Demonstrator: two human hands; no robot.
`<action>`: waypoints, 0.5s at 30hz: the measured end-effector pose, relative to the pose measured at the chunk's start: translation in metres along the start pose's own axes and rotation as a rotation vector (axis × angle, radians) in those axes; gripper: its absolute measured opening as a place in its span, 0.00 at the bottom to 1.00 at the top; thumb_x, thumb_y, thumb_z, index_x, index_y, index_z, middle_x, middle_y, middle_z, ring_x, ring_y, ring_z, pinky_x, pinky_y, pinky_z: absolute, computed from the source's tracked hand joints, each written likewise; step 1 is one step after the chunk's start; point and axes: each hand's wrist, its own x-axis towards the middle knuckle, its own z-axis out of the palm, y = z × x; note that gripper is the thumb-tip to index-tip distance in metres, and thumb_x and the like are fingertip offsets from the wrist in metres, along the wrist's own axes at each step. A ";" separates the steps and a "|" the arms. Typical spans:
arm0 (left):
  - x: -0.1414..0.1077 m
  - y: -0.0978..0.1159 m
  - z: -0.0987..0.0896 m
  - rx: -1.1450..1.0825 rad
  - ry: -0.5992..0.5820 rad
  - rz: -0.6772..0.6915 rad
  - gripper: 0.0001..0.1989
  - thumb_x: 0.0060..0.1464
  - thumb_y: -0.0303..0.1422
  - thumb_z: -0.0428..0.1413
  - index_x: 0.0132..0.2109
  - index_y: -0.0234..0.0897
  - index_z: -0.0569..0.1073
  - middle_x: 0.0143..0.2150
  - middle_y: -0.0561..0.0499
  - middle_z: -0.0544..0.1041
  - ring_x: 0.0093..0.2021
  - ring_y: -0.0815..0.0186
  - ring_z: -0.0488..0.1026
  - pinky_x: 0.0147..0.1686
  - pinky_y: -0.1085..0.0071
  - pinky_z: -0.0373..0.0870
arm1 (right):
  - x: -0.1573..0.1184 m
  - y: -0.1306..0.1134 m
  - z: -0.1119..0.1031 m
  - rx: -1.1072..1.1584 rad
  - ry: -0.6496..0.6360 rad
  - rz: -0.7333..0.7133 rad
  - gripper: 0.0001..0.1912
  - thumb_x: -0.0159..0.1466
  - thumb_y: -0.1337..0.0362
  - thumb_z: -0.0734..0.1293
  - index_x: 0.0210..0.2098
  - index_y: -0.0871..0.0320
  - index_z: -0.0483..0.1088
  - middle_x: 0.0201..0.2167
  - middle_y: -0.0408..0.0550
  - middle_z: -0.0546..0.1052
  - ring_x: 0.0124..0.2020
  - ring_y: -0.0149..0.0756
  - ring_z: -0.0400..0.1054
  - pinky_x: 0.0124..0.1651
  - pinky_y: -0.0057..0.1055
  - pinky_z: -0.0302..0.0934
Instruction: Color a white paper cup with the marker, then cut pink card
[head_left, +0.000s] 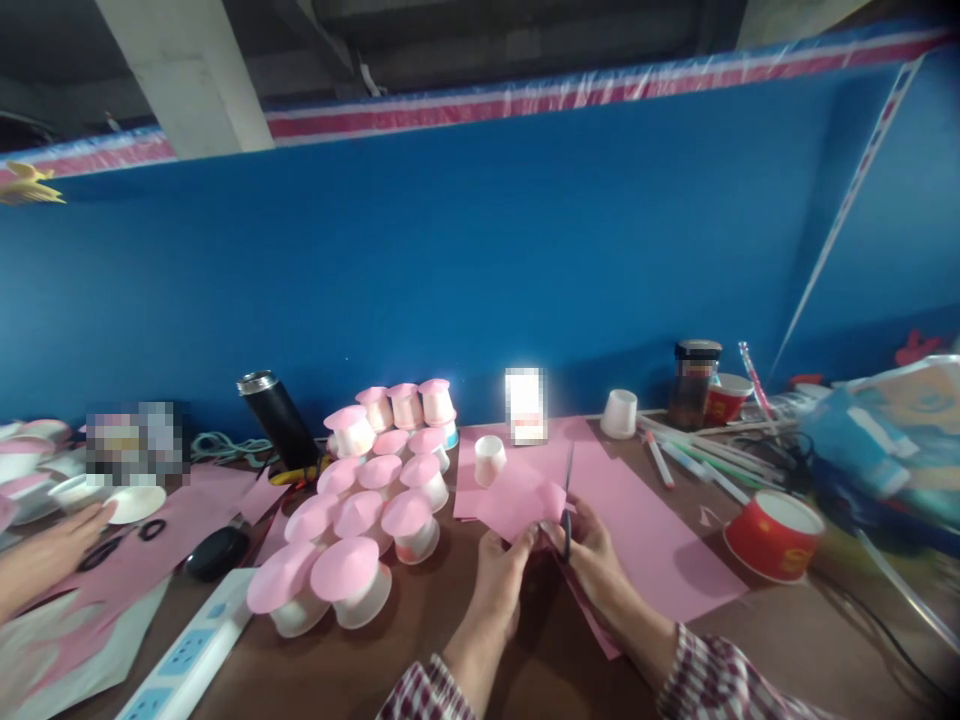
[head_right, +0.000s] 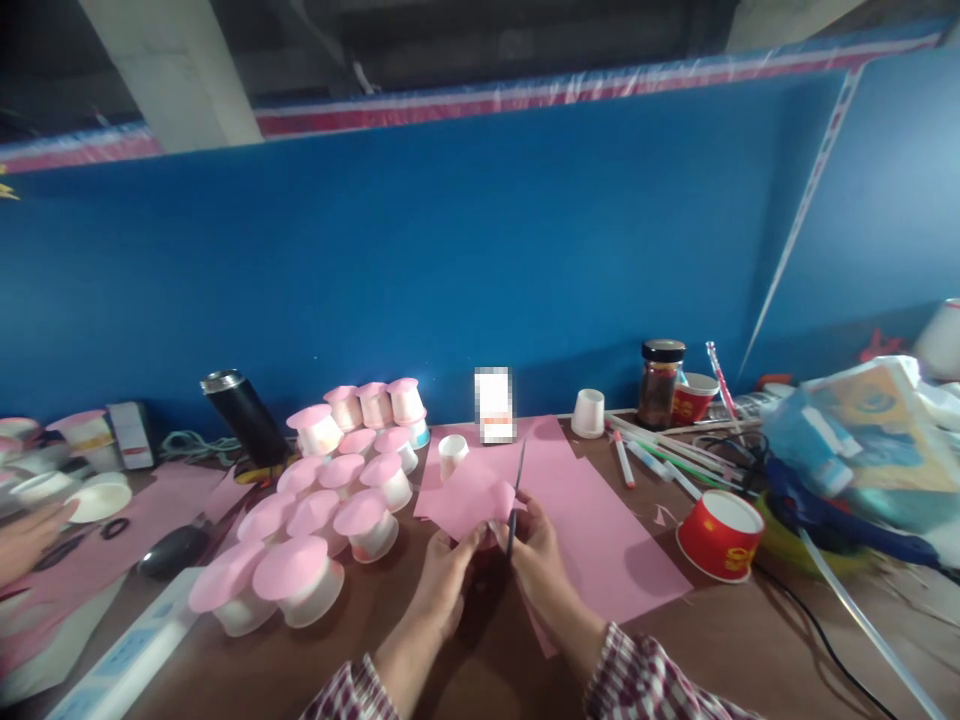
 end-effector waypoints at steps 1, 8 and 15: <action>0.000 0.001 0.000 -0.006 -0.008 -0.005 0.22 0.43 0.41 0.64 0.41 0.28 0.77 0.37 0.39 0.80 0.37 0.56 0.77 0.40 0.64 0.70 | 0.000 0.001 0.000 -0.005 0.000 -0.002 0.32 0.48 0.58 0.77 0.51 0.52 0.66 0.37 0.48 0.78 0.36 0.41 0.73 0.37 0.34 0.67; -0.001 0.005 0.004 -0.034 0.013 -0.043 0.20 0.45 0.39 0.63 0.41 0.27 0.76 0.37 0.38 0.80 0.38 0.56 0.77 0.39 0.65 0.70 | 0.002 0.001 0.002 -0.013 0.002 0.036 0.29 0.48 0.60 0.77 0.48 0.53 0.67 0.37 0.47 0.78 0.37 0.41 0.73 0.38 0.34 0.67; -0.001 0.007 0.003 0.015 0.045 -0.046 0.19 0.45 0.40 0.63 0.40 0.28 0.76 0.36 0.39 0.80 0.36 0.57 0.77 0.39 0.65 0.70 | 0.005 0.007 -0.001 -0.014 -0.033 -0.013 0.26 0.50 0.61 0.76 0.47 0.52 0.68 0.40 0.48 0.78 0.38 0.40 0.72 0.40 0.34 0.66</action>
